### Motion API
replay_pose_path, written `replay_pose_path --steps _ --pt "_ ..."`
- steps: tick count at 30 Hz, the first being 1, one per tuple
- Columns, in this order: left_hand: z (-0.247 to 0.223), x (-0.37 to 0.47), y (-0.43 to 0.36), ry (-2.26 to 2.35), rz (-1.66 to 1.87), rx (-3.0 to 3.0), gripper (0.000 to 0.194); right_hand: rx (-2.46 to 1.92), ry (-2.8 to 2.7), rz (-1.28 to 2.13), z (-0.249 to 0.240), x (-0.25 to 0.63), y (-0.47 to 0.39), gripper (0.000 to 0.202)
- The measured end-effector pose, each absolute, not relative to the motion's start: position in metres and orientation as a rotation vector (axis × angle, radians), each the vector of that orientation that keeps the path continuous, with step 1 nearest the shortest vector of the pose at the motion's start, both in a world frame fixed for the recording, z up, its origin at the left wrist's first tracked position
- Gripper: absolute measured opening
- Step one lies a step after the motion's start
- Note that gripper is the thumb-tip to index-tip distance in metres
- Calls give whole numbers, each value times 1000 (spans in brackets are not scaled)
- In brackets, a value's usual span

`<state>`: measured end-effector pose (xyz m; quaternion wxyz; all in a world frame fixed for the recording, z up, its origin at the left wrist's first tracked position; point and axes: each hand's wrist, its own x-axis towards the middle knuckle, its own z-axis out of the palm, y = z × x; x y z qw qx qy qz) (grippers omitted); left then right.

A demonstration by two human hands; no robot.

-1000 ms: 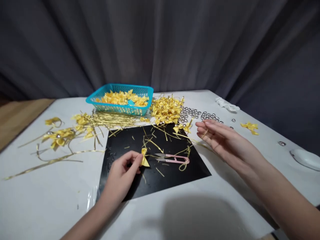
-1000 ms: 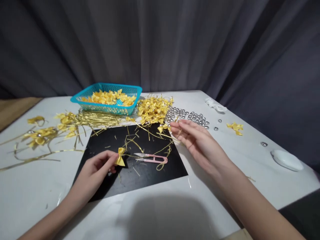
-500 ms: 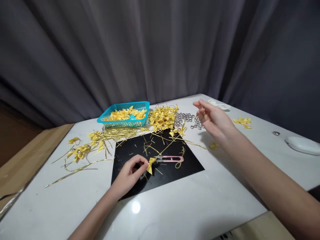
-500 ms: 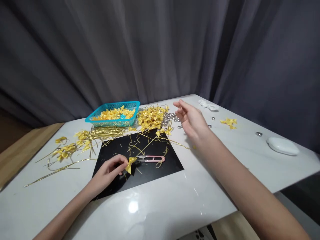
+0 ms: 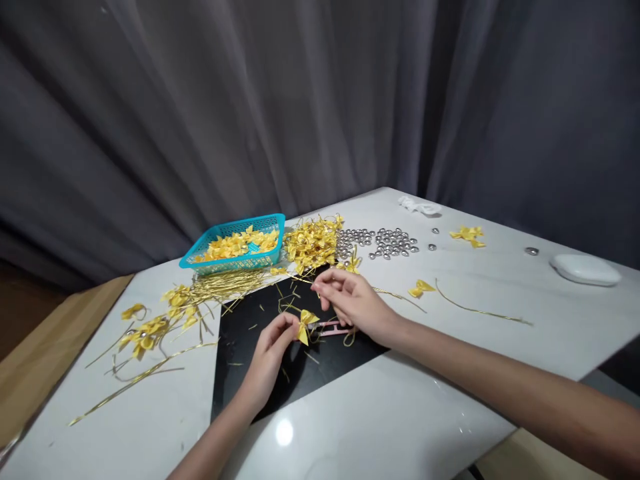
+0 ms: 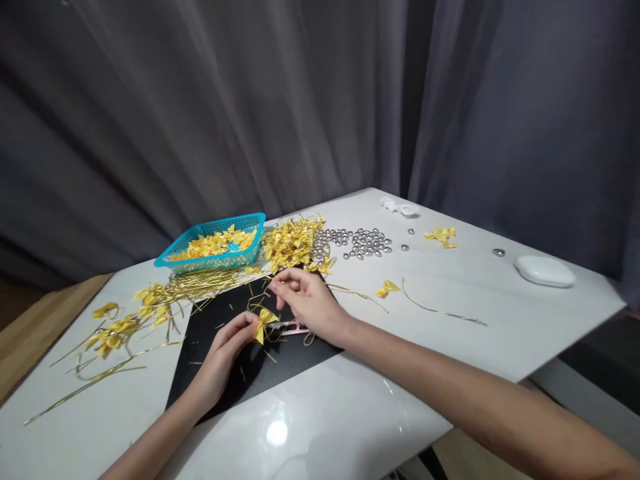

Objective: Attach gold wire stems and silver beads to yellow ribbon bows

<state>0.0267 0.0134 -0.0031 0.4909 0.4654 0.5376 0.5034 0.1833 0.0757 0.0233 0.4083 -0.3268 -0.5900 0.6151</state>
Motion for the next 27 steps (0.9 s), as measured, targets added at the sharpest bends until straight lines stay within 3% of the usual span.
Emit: replay_pose_path --steps 7,14,27 --pt "-10 55 40 1264 1311 1045 19 -1035 -1722 1059 14 184 65 15" --pt "-11 49 36 1248 1285 1033 20 -978 -1892 1107 0 180 59 3" --pt "-11 46 40 1154 1335 775 22 -895 -2002 1068 5 186 69 12"
